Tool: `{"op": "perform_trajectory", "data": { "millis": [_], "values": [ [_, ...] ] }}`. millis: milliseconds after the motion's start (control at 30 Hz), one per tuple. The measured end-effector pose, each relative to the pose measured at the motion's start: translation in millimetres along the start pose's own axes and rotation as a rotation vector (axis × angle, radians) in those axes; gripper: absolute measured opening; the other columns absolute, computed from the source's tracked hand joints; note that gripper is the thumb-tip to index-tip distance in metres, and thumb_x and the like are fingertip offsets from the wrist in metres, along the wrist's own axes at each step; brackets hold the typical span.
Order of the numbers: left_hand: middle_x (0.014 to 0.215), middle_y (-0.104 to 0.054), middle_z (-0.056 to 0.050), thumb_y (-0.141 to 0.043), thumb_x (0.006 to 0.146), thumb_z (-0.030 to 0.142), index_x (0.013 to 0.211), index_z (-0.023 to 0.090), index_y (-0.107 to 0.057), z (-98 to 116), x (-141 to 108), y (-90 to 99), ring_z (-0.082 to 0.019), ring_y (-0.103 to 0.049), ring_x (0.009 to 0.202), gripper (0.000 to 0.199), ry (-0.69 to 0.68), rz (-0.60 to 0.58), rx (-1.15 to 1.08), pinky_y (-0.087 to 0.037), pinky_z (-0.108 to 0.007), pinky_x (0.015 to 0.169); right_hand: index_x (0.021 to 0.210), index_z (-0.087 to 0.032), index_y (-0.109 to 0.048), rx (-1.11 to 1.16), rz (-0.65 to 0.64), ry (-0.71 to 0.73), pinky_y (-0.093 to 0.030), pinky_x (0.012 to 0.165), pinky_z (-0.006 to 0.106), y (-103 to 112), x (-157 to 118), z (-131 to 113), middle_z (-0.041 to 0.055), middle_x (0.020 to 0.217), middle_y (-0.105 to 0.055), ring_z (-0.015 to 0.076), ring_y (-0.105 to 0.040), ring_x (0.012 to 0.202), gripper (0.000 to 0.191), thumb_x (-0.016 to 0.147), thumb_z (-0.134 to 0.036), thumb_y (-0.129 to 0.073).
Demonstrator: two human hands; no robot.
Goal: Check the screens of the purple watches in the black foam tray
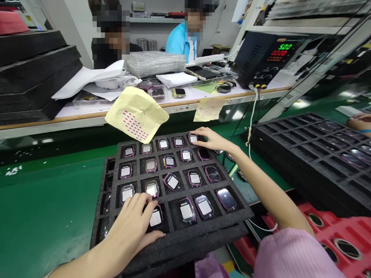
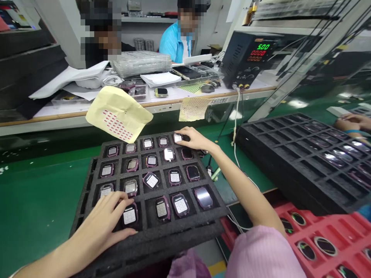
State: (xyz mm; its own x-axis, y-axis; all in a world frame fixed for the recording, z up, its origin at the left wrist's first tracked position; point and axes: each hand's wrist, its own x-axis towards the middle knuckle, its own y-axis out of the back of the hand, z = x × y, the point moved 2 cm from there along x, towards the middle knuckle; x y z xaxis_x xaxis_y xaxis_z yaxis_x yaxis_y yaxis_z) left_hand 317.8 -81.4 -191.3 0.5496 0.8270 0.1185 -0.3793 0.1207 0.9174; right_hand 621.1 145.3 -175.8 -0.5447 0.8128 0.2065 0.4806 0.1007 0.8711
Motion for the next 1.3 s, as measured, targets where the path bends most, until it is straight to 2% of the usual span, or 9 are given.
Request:
{"op": "perform_trajectory", "data": {
  "millis": [133,300,433,633,767,900,1067,1167,1300],
  "values": [
    [0.106,-0.057,-0.012,-0.063,0.08,0.052,0.104,0.017,-0.061,12.7,4.6,16.5,-0.029,-0.056,0.092,0.042,-0.082,-0.053,0.038,-0.048,-0.041,0.075,0.113,-0.019,-0.067,-0.068,0.042,-0.034,-0.04,0.095,0.046,13.0,-24.2,-16.8,0.0126,0.113,-0.063,0.0299,-0.054,0.107,0.033,0.091,-0.039,-0.052],
    [0.101,-0.059,-0.009,-0.042,0.095,0.03,0.102,0.018,-0.061,40.9,55.2,25.2,-0.026,-0.053,0.088,0.023,-0.237,-0.09,0.072,-0.043,-0.04,0.076,0.084,-0.018,-0.072,-0.107,-0.022,-0.089,-0.044,0.082,0.04,0.3,-46.8,-33.8,0.0095,0.083,-0.068,0.0279,-0.059,0.085,0.012,0.084,-0.026,-0.063],
    [0.098,-0.061,-0.014,-0.036,0.096,0.026,0.096,0.014,-0.061,67.6,128.3,5.2,-0.029,-0.052,0.094,0.028,-0.396,-0.083,0.038,-0.042,-0.042,0.079,0.086,-0.015,-0.071,-0.081,0.038,-0.179,-0.043,0.08,0.039,-11.2,-49.3,-35.4,0.0122,0.086,-0.067,0.0291,-0.058,0.088,0.011,0.079,-0.023,-0.069],
    [0.094,-0.063,-0.023,-0.05,0.087,0.014,0.083,0.009,-0.064,90.8,192.1,-43.7,-0.037,-0.051,0.105,0.015,-0.214,-0.092,-0.166,-0.038,-0.051,0.09,0.079,-0.015,-0.071,0.137,0.14,-0.23,-0.046,0.073,0.035,-7.6,-57.5,-19.5,0.0074,0.077,-0.067,0.0242,-0.06,0.079,0.015,0.072,-0.028,-0.073],
    [0.097,-0.062,-0.027,-0.056,0.081,0.012,0.081,0.007,-0.063,91.5,203.7,-54.2,-0.039,-0.054,0.104,0.009,-0.11,-0.077,-0.263,-0.04,-0.051,0.088,0.08,-0.016,-0.063,0.391,0.233,-0.211,-0.05,0.073,0.034,-5.2,-67.5,-18.2,0.0076,0.086,-0.067,0.0227,-0.063,0.084,0.028,0.072,-0.041,-0.073],
    [0.074,-0.064,-0.01,-0.073,0.07,0.029,0.068,0.013,-0.062,77.8,212.1,-53.0,-0.026,-0.061,0.074,0.02,-0.055,-0.147,-0.404,-0.047,-0.038,0.072,0.094,-0.02,-0.05,0.639,0.353,-0.206,-0.054,0.078,0.037,1.4,-72.6,-30.2,0.0084,0.097,-0.069,0.0202,-0.068,0.086,0.036,0.083,-0.053,-0.06],
    [0.069,-0.067,-0.004,-0.071,0.073,0.041,0.071,0.014,-0.067,65.3,203.6,-39.0,-0.017,-0.061,0.065,0.027,-0.062,-0.182,-0.644,-0.048,-0.029,0.064,0.096,-0.02,-0.052,1.065,0.494,-0.361,-0.041,0.04,0.019,9.7,-72.7,-40.0,0.0076,0.087,-0.071,0.0122,-0.059,0.054,0.034,0.078,-0.042,-0.07],
    [0.077,-0.071,-0.006,-0.075,0.07,0.039,0.08,0.011,-0.069,52.8,188.3,-17.2,-0.016,-0.064,0.067,0.03,0.1,-0.132,-1.061,-0.051,-0.029,0.068,0.103,-0.018,-0.056,1.141,0.449,-0.4,-0.031,0.034,0.018,7.3,-71.8,-45.4,0.0098,0.089,-0.072,0.0108,-0.053,0.05,0.031,0.081,-0.038,-0.066],
    [0.078,-0.072,-0.006,-0.082,0.064,0.034,0.087,0.011,-0.069,26.2,167.1,10.6,-0.014,-0.065,0.065,0.035,0.286,-0.038,-1.431,-0.052,-0.025,0.064,0.121,-0.019,-0.053,1.339,0.236,-0.399,-0.046,0.048,0.021,-1.9,-69.7,-56.1,0.0114,0.101,-0.071,0.0148,-0.062,0.07,0.04,0.084,-0.031,-0.064]
  ]
}}
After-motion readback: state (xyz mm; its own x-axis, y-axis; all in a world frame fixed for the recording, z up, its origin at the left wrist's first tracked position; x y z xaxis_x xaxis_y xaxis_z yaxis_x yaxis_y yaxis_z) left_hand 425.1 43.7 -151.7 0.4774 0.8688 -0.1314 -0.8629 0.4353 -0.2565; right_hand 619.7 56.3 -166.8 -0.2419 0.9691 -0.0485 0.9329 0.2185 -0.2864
